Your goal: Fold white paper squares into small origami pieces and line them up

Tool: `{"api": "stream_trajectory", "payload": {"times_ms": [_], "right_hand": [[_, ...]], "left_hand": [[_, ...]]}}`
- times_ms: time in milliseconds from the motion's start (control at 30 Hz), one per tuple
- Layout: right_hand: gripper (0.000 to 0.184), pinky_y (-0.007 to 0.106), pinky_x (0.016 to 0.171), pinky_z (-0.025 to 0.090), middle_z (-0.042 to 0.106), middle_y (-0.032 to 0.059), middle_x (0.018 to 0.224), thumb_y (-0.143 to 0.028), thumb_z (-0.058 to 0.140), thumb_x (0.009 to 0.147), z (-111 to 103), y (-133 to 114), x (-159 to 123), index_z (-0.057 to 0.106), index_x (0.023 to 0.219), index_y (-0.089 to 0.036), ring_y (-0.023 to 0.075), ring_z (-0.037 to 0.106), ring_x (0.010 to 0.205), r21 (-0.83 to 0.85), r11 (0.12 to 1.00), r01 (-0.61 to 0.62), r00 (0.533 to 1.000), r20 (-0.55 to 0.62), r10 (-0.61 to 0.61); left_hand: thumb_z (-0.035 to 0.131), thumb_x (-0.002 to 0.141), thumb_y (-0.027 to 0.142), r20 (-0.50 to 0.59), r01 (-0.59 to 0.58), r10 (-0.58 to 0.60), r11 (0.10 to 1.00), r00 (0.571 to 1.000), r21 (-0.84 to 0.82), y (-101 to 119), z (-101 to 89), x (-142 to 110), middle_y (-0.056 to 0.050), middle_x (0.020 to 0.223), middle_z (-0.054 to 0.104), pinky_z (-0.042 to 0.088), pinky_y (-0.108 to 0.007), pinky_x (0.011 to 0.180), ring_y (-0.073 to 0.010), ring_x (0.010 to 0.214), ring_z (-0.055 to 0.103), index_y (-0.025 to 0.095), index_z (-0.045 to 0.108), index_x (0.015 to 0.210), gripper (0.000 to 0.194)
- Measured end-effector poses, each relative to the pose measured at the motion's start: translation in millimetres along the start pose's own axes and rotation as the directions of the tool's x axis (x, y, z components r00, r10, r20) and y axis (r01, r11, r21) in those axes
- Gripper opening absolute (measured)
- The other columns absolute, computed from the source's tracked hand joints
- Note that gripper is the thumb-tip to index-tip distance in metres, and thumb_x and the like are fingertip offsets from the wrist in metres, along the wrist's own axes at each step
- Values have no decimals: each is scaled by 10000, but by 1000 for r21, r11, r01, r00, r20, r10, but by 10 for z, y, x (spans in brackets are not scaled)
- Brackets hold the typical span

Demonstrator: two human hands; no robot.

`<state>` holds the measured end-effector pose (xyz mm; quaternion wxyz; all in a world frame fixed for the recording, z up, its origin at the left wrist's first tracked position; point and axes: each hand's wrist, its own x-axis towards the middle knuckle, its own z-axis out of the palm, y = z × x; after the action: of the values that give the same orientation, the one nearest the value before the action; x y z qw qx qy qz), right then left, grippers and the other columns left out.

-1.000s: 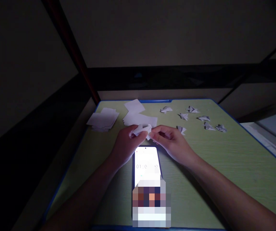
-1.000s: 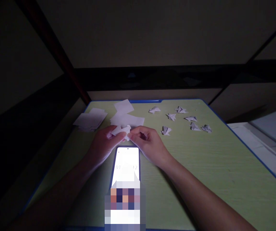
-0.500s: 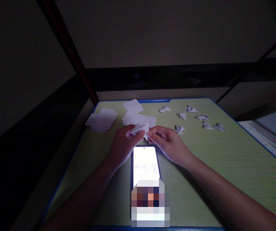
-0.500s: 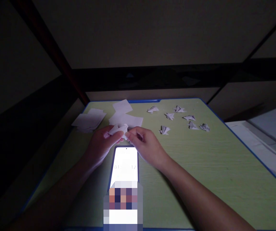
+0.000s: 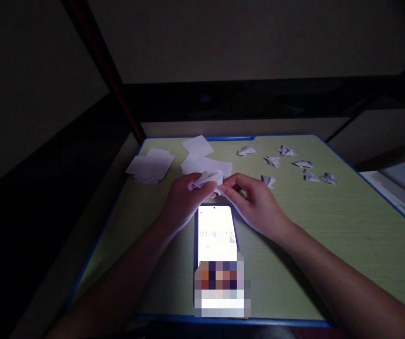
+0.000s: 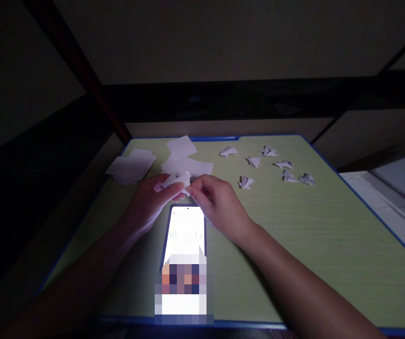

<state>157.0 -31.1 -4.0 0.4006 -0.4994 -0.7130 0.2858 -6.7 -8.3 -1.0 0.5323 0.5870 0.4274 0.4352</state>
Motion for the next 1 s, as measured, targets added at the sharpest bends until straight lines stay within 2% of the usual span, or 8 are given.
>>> {"api": "stream_trajectory", "payload": {"times_ms": [233,367,533,700,900,1000], "right_hand": [[184,285,593,382,609,22,695,-310,562,880,-6,4,-14,607,760,-178,133,521,612,-94,993,74,997,-26,-77],[222,291,597,378,591,19,684,-344,541,886,-7,-13,-1,601,751,-178,138,511,625,108,993,-40,999,-8,42],[261,295,619,388,566,18,702,-384,529,880,-16,19,37,591,747,-168,142,518,664,366,919,-147,987,115,112],[280,288,600,384,582,20,700,-426,598,834,-23,3,43,617,742,-162,133,511,645,374,908,-188,974,192,122],[225,272,573,389,599,3,667,-385,667,779,-7,2,28,651,744,-163,116,503,604,421,884,-204,974,177,140],[221,269,565,384,597,-1,644,-363,704,733,2,14,30,629,682,-161,109,498,585,460,861,-215,975,146,166]], "left_hand": [[659,713,323,15,69,-69,998,997,-5,17,9,-20,-26,691,671,511,-244,616,-128,625,623,137,649,749,189],[636,733,326,-5,26,-25,999,1000,21,5,0,-13,-19,673,663,496,-241,611,-121,611,606,146,648,733,180],[630,747,324,-39,-31,34,998,999,56,-36,-25,19,-10,703,660,472,-236,638,-117,651,586,157,629,710,172],[615,747,277,-24,-54,55,998,998,45,-4,-18,10,10,663,625,454,-229,640,-99,619,546,160,595,649,153],[599,747,281,-3,-35,35,995,999,94,32,-10,-16,6,652,612,452,-238,618,-106,607,541,160,577,638,164],[604,751,305,9,-26,25,993,1000,113,15,-15,-13,2,645,606,452,-233,596,-108,609,555,154,588,672,171]]}}
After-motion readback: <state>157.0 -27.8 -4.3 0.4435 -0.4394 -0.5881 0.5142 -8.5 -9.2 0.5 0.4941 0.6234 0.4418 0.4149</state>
